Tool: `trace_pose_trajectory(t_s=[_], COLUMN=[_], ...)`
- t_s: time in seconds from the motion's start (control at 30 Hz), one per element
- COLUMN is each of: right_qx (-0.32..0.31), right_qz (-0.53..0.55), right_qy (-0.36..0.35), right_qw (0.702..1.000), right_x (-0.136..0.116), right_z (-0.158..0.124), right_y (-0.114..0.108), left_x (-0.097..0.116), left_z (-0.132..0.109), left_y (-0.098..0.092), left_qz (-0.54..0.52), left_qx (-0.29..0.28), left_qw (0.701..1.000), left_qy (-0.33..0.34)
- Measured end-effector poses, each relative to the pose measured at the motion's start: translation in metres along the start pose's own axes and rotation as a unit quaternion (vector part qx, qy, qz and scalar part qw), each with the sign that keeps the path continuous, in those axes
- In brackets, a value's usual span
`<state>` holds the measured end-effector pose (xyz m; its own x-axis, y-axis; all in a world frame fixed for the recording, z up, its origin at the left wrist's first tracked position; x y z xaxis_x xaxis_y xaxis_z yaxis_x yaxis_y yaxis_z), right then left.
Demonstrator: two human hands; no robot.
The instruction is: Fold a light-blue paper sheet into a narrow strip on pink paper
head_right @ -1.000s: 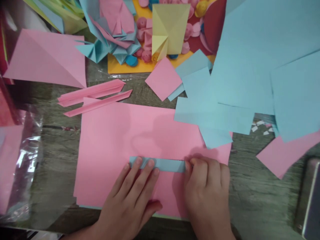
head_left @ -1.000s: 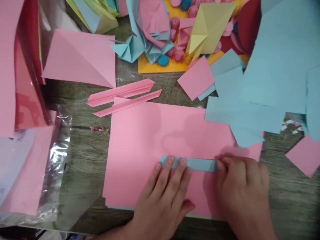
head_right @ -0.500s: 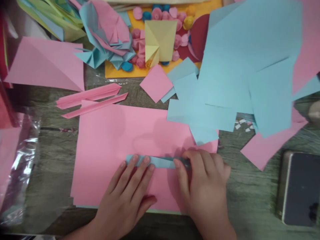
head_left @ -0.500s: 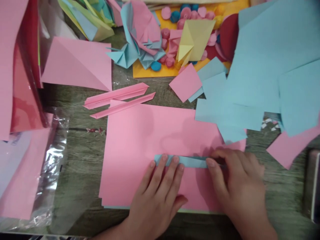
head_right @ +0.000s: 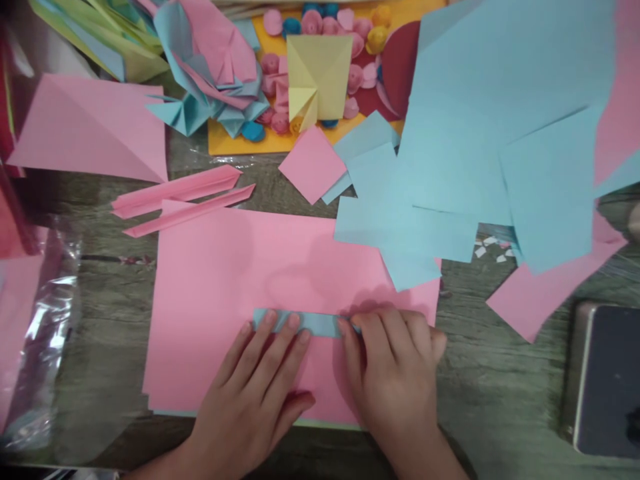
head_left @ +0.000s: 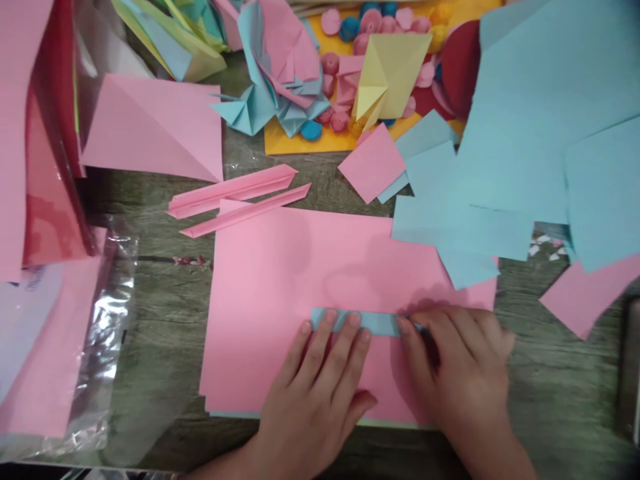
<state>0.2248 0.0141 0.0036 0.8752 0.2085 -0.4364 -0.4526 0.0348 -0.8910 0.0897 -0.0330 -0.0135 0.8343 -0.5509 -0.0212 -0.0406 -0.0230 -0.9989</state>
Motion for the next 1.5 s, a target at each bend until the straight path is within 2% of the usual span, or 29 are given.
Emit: trace_pose_trajectory(t_s=[0.67, 1.5], right_qx=[-0.007, -0.017], right_qz=[-0.034, -0.028], right_qy=[-0.024, -0.002], right_qw=[0.999, 0.999], right_x=[-0.0025, -0.0038], right_z=[0.0006, 0.0035], right_y=[0.0019, 0.0015], left_x=[-0.0004, -0.0009], left_z=[0.0005, 0.0012], left_y=[0.0008, 0.0001], left_qz=[-0.012, -0.022], left_qx=[-0.007, 0.002], left_qw=[1.000, 1.000], left_qy=[0.003, -0.009])
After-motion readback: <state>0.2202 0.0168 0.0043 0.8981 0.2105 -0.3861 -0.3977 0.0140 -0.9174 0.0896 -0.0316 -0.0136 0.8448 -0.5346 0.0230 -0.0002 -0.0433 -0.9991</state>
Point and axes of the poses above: each hand's wrist, its own z-axis towards the middle knuckle, its own y-axis out of the palm, x = y × z, the point moved 7 cm from there along z, towards the middle knuckle, and after that the axes turned 15 degrees about z, right-handed, at the moved point
